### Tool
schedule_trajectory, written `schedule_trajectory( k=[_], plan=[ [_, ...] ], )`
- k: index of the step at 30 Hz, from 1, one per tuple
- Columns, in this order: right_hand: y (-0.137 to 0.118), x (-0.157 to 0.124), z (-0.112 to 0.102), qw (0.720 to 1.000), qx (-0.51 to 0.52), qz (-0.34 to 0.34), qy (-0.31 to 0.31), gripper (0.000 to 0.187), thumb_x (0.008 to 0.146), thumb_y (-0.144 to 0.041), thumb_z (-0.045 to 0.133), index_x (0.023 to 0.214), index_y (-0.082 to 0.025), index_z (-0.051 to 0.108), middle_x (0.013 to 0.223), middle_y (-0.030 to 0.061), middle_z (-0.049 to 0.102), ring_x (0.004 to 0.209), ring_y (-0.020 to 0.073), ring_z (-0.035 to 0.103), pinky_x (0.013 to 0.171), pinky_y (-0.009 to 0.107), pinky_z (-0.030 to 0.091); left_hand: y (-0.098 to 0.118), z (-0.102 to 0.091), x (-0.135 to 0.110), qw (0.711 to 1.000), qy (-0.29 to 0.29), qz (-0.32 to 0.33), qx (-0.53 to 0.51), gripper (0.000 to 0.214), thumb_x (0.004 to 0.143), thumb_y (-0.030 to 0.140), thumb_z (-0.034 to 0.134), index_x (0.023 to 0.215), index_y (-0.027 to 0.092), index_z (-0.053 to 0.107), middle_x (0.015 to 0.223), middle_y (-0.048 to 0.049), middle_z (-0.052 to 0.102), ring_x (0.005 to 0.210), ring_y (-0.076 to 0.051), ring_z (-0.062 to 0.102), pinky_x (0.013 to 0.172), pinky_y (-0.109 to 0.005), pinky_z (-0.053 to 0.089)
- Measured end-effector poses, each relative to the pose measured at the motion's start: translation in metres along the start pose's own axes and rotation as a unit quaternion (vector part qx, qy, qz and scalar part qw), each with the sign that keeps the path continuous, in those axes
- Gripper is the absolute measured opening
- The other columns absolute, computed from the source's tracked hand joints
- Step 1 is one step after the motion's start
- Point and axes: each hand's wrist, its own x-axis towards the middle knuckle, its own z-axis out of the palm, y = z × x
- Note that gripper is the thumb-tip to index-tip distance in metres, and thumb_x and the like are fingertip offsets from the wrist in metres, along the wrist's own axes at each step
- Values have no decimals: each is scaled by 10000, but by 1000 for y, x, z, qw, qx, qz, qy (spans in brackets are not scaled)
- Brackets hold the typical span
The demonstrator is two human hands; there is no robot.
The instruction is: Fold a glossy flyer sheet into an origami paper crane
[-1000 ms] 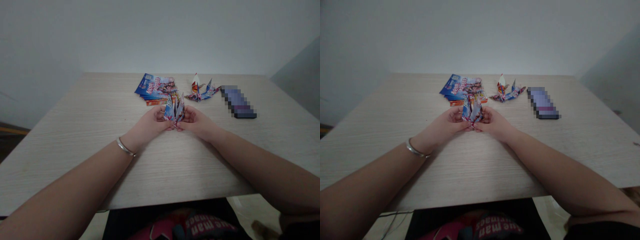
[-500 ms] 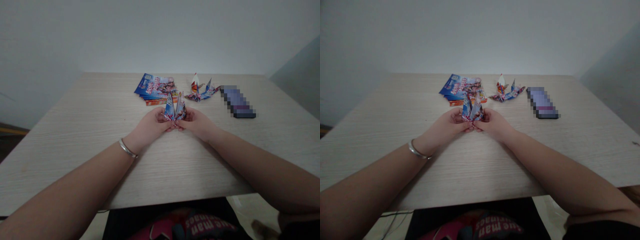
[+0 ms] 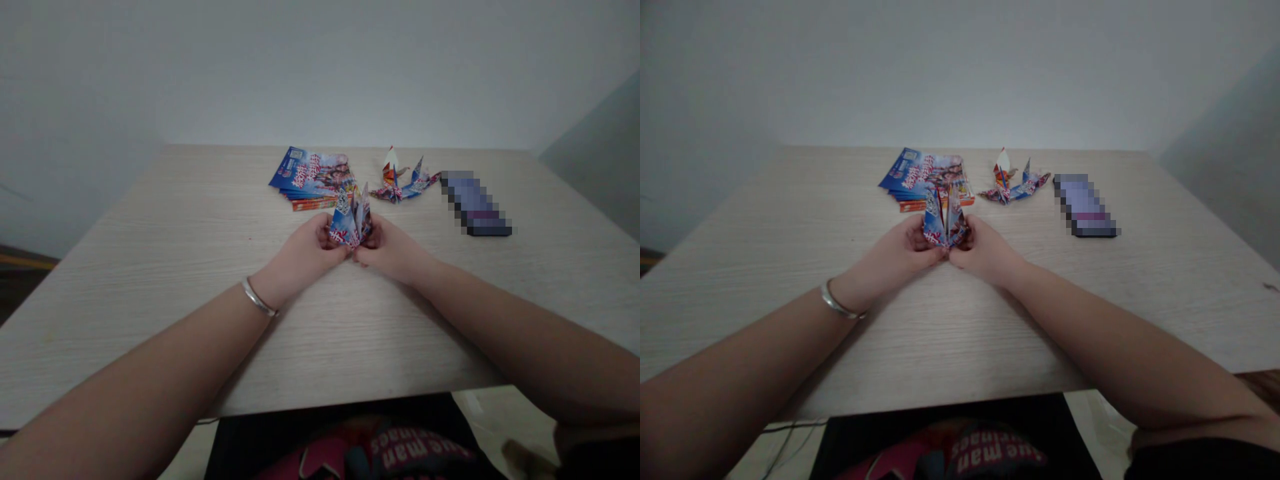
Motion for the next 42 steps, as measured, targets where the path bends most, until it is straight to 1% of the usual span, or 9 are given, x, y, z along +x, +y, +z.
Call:
schedule_trajectory(
  k=[6, 8, 12, 15, 20, 26, 33, 37, 42],
  plan=[
    [-3, 0, -5, 997, -44, 57, -33, 364, 588, -144, 658, 904, -226, 495, 582, -103, 541, 473, 81, 461, 442, 229, 352, -1, -1, -1, 1000, -2, -26, 0, 473, 705, 150, 775, 1097, 182, 512, 918, -24, 734, 770, -150, 703, 694, -267, 538],
    [-3, 0, -8, 998, -29, 53, -32, 345, 599, -164, 669, 897, -221, 507, 594, -90, 554, 486, 79, 463, 450, 231, 372, 5, -2, -2, 999, -16, -36, 18, 423, 716, 154, 766, 1076, 170, 544, 859, -3, 718, 680, -111, 646, 633, -233, 501],
    [-3, -3, -10, 999, 7, 28, -15, 369, 615, -189, 706, 935, -224, 526, 669, -62, 599, 530, 91, 490, 465, 243, 411, 16, -4, -4, 993, -68, -67, 68, 95, 788, 199, 681, 841, 153, 618, 659, 30, 619, 557, -77, 521, 546, -211, 414],
    [-3, -4, -10, 999, 15, 23, -23, 362, 619, -176, 719, 936, -223, 551, 695, -53, 614, 544, 92, 498, 476, 245, 433, 21, -5, -5, 988, -61, -75, 122, 127, 804, 240, 651, 714, 161, 609, 561, 39, 543, 502, -78, 458, 495, -217, 331],
    [-3, -3, -10, 999, 15, 29, -36, 311, 644, -156, 749, 892, -217, 572, 649, -48, 611, 550, 98, 530, 482, 239, 457, 25, -3, -8, 982, -48, -72, 168, 127, 802, 246, 626, 704, 164, 623, 522, 53, 496, 482, -83, 410, 487, -228, 282],
    [-4, -3, -5, 999, -7, 32, -21, 314, 638, -127, 705, 890, -223, 544, 620, -72, 599, 509, 91, 516, 455, 230, 427, 25, 0, -8, 980, -40, -41, 193, 119, 781, 226, 615, 793, 135, 690, 703, 18, 627, 627, -104, 502, 619, -240, 390],
    [-6, -3, -2, 999, -16, 38, -17, 325, 632, -132, 656, 913, -226, 523, 581, -100, 559, 430, 73, 426, 406, 234, 322, 19, 0, -7, 979, -32, -33, 197, 97, 773, 225, 608, 746, 143, 653, 671, 28, 580, 598, -98, 455, 577, -235, 349],
    [-6, -3, -10, 999, -12, 26, -23, 314, 617, -112, 645, 873, -230, 507, 538, -105, 534, 457, 89, 459, 433, 235, 358, 19, -3, -8, 984, -57, -33, 165, 195, 804, 293, 656, 924, 145, 699, 795, -1, 649, 641, -112, 501, 617, -243, 400],
    [-6, -4, -18, 996, -27, 51, -72, 264, 682, -157, 703, 881, -213, 540, 516, -97, 543, 433, 80, 446, 411, 219, 347, 16, -7, -3, 993, -8, -5, 121, 201, 845, 284, 610, 1001, 163, 644, 879, -14, 643, 700, -120, 532, 638, -237, 435]
  ],
)
